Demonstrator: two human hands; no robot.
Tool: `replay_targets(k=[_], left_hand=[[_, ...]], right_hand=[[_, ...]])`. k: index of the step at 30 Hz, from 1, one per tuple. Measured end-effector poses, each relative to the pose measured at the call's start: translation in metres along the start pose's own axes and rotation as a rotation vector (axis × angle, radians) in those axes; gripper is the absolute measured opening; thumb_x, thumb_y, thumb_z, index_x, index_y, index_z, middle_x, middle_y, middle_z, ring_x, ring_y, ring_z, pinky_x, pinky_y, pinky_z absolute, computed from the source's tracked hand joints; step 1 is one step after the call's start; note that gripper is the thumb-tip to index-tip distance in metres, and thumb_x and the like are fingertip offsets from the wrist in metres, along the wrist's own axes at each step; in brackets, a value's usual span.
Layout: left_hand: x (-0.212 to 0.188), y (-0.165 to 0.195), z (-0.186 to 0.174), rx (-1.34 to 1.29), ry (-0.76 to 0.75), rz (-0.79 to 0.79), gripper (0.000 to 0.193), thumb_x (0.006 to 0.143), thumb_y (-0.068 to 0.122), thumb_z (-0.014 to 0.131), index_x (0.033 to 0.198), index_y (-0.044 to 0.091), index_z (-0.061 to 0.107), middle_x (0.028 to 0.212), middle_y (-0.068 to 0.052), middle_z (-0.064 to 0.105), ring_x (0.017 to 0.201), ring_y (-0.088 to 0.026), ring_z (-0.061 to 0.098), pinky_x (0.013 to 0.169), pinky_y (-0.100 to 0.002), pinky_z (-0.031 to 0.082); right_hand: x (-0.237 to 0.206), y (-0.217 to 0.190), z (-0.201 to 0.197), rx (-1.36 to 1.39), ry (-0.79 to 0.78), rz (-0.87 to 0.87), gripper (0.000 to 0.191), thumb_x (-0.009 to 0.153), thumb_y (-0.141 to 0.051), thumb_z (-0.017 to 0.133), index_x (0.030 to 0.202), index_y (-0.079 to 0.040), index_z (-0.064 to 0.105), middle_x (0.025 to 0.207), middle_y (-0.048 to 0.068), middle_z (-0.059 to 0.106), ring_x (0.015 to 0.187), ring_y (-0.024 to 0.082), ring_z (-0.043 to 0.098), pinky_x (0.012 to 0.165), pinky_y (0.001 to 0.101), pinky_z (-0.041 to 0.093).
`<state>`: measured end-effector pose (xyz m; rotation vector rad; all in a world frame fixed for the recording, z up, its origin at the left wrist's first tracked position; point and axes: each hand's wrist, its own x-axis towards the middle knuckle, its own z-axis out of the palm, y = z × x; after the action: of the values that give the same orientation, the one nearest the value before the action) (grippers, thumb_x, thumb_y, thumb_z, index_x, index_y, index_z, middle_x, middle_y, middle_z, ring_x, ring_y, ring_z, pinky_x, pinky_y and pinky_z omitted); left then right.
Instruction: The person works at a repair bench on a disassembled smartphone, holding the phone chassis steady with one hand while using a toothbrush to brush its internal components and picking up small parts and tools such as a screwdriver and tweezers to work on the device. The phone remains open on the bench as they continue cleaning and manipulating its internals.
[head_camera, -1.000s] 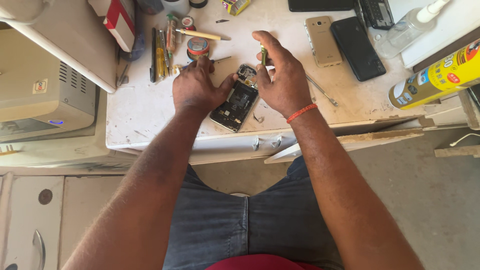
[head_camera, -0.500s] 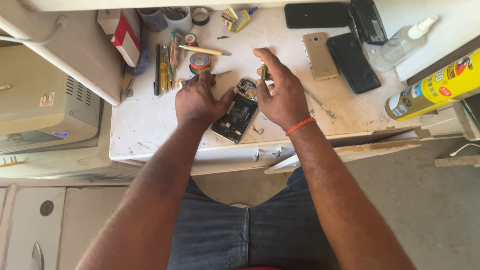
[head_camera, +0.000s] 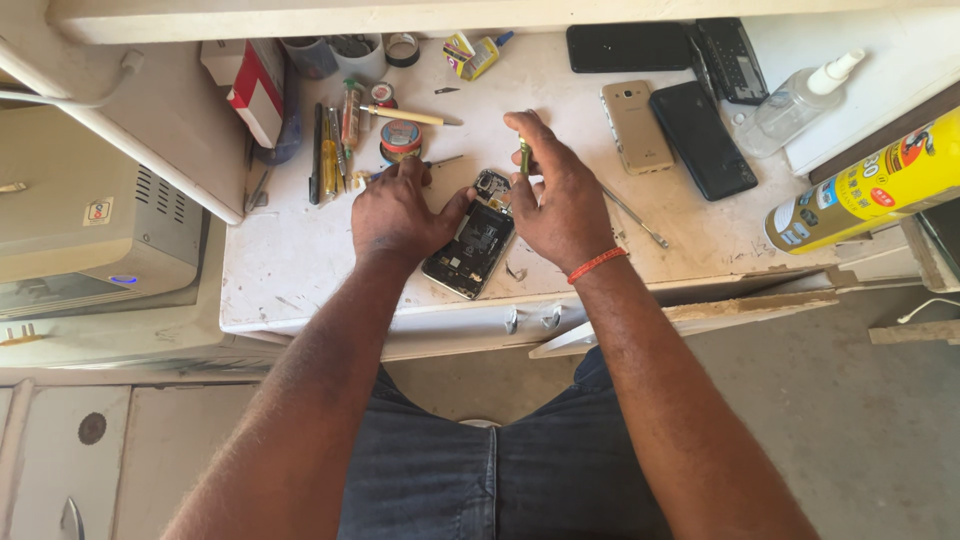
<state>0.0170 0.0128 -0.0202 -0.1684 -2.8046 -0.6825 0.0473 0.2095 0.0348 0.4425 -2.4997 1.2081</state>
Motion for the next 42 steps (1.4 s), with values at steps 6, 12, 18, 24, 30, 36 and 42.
replay_targets(k=[6,12,18,24,30,36,42], left_hand=[[0.002,0.001,0.000,0.014,-0.030,-0.023,0.064,0.083,0.068,0.073,0.106,0.008,0.064,0.098,-0.013,0.073,0.096,-0.033,0.070,0.083,-0.045,0.055],[0.001,0.001,0.000,-0.015,-0.013,-0.013,0.064,0.083,0.065,0.074,0.107,0.008,0.064,0.100,-0.013,0.073,0.097,-0.034,0.071,0.083,-0.045,0.055],[0.003,0.002,0.000,-0.001,-0.031,-0.042,0.063,0.082,0.065,0.075,0.109,0.009,0.065,0.100,-0.013,0.074,0.097,-0.033,0.071,0.085,-0.045,0.055],[0.003,0.002,0.005,0.003,0.006,-0.024,0.064,0.081,0.066,0.075,0.109,0.010,0.066,0.102,-0.010,0.075,0.098,-0.032,0.071,0.084,-0.045,0.055],[0.001,0.007,0.002,0.043,-0.028,-0.020,0.063,0.083,0.067,0.074,0.108,0.010,0.066,0.101,-0.012,0.074,0.099,-0.032,0.070,0.084,-0.046,0.055],[0.001,0.008,0.000,0.039,-0.018,-0.025,0.063,0.083,0.067,0.074,0.107,0.010,0.066,0.101,-0.011,0.074,0.099,-0.032,0.071,0.085,-0.045,0.055],[0.002,0.007,-0.001,0.001,0.011,-0.022,0.064,0.081,0.066,0.074,0.109,0.010,0.066,0.102,-0.010,0.075,0.098,-0.031,0.071,0.084,-0.045,0.055]], right_hand=[[0.001,0.000,-0.001,-0.012,-0.004,0.008,0.064,0.090,0.006,0.066,0.147,-0.018,0.050,0.140,0.011,0.063,0.113,0.022,0.072,0.086,0.0352,0.064],[-0.001,0.001,-0.002,-0.032,0.011,-0.025,0.064,0.089,0.006,0.067,0.147,-0.017,0.050,0.143,0.012,0.062,0.113,0.025,0.072,0.086,0.0349,0.065],[0.001,0.003,-0.001,-0.011,0.025,-0.034,0.064,0.088,0.005,0.067,0.146,-0.016,0.050,0.150,0.019,0.056,0.116,0.027,0.071,0.089,0.0358,0.064],[-0.002,0.013,0.000,-0.100,0.124,-0.185,0.062,0.090,0.003,0.070,0.146,-0.016,0.052,0.144,0.020,0.061,0.134,0.036,0.062,0.109,0.0416,0.055],[-0.003,0.013,-0.004,-0.033,0.063,-0.072,0.063,0.088,0.004,0.067,0.145,-0.016,0.050,0.142,0.016,0.063,0.116,0.029,0.072,0.101,0.0404,0.056],[-0.003,0.012,-0.007,-0.016,0.064,-0.079,0.066,0.087,0.005,0.067,0.147,-0.017,0.049,0.142,0.014,0.063,0.113,0.028,0.072,0.099,0.0391,0.058],[-0.005,0.010,-0.005,-0.001,0.053,-0.067,0.063,0.090,0.004,0.068,0.147,-0.016,0.050,0.143,0.014,0.062,0.112,0.025,0.072,0.088,0.0357,0.063]])
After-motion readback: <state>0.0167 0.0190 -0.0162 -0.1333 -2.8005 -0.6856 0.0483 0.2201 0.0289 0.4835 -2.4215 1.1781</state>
